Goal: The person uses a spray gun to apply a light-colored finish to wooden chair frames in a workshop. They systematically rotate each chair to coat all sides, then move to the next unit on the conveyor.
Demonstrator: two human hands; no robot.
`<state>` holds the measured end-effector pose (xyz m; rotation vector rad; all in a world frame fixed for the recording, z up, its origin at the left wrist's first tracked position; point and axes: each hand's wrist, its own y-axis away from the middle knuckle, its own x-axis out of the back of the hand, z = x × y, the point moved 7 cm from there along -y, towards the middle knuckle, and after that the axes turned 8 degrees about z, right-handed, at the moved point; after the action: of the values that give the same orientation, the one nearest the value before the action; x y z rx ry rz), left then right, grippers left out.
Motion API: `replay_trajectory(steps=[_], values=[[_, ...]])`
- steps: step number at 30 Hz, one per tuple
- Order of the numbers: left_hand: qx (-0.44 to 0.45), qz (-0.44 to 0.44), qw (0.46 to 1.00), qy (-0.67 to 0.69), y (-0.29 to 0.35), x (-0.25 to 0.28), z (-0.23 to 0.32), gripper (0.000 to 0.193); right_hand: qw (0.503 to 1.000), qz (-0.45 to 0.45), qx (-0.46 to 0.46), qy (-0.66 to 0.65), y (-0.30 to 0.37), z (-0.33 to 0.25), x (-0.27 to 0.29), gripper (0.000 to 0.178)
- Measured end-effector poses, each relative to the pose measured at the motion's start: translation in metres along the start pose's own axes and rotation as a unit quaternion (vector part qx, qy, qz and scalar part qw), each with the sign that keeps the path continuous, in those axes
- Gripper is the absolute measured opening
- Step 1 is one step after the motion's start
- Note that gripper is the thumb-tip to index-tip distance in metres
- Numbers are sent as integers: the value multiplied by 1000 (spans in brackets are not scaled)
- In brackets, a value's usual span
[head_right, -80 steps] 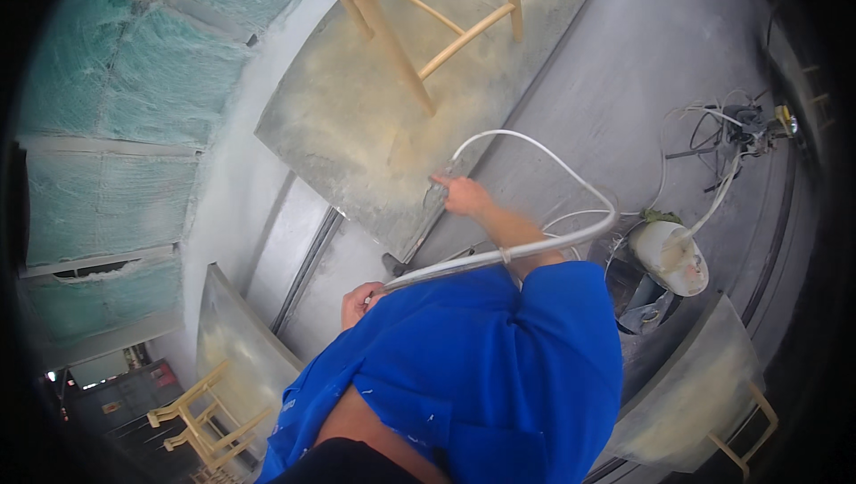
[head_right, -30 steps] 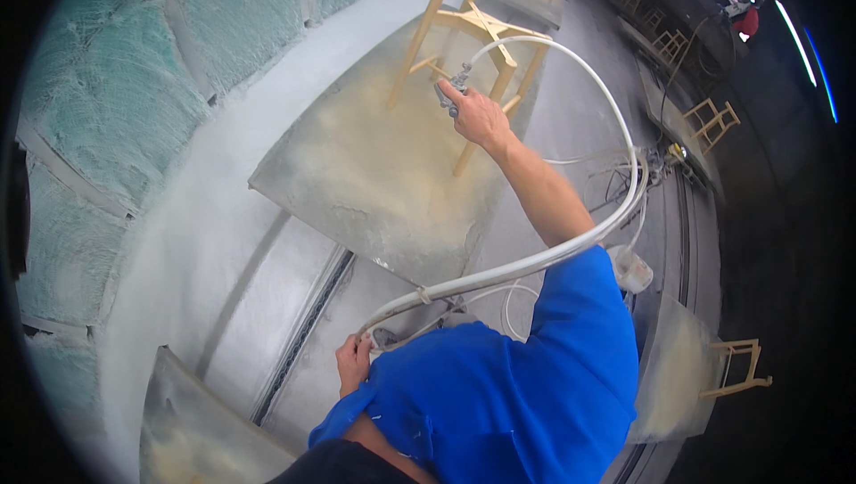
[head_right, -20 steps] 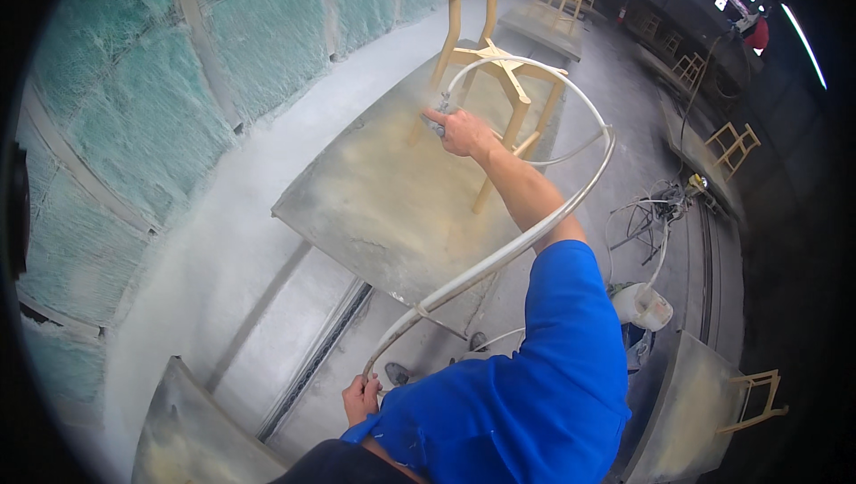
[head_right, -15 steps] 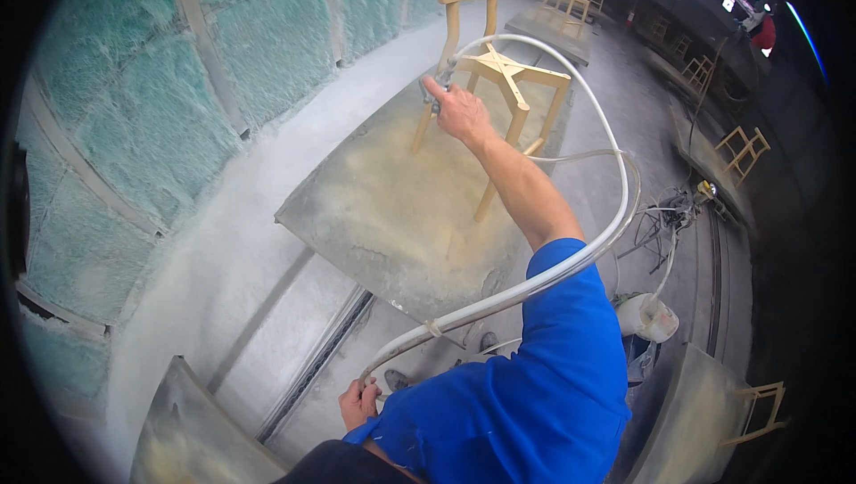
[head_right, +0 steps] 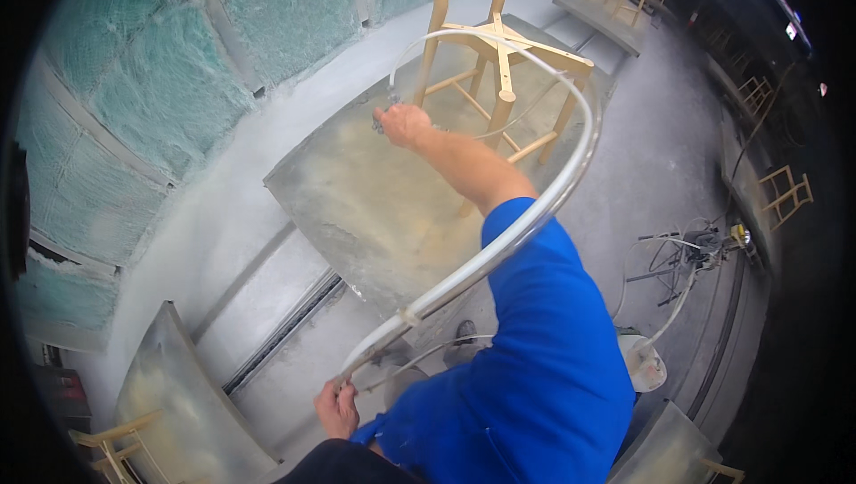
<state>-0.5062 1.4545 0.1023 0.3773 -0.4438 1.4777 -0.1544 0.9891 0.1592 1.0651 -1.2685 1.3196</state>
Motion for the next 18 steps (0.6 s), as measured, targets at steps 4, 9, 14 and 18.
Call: replay_trajectory(steps=[4,9,14,18], values=[[66,104,992,19,59,15,-14,28,999,-36,-4,-37,-22,-9,-88,43],[188,128,972,55,89,12,-46,39,995,-69,10,-68,-21,-41,-154,27],[180,60,980,58,67,0,-44,43,977,-177,28,-114,-19,-59,-178,40],[88,55,993,49,35,11,-48,39,972,-196,1,-129,-41,-52,-153,51]])
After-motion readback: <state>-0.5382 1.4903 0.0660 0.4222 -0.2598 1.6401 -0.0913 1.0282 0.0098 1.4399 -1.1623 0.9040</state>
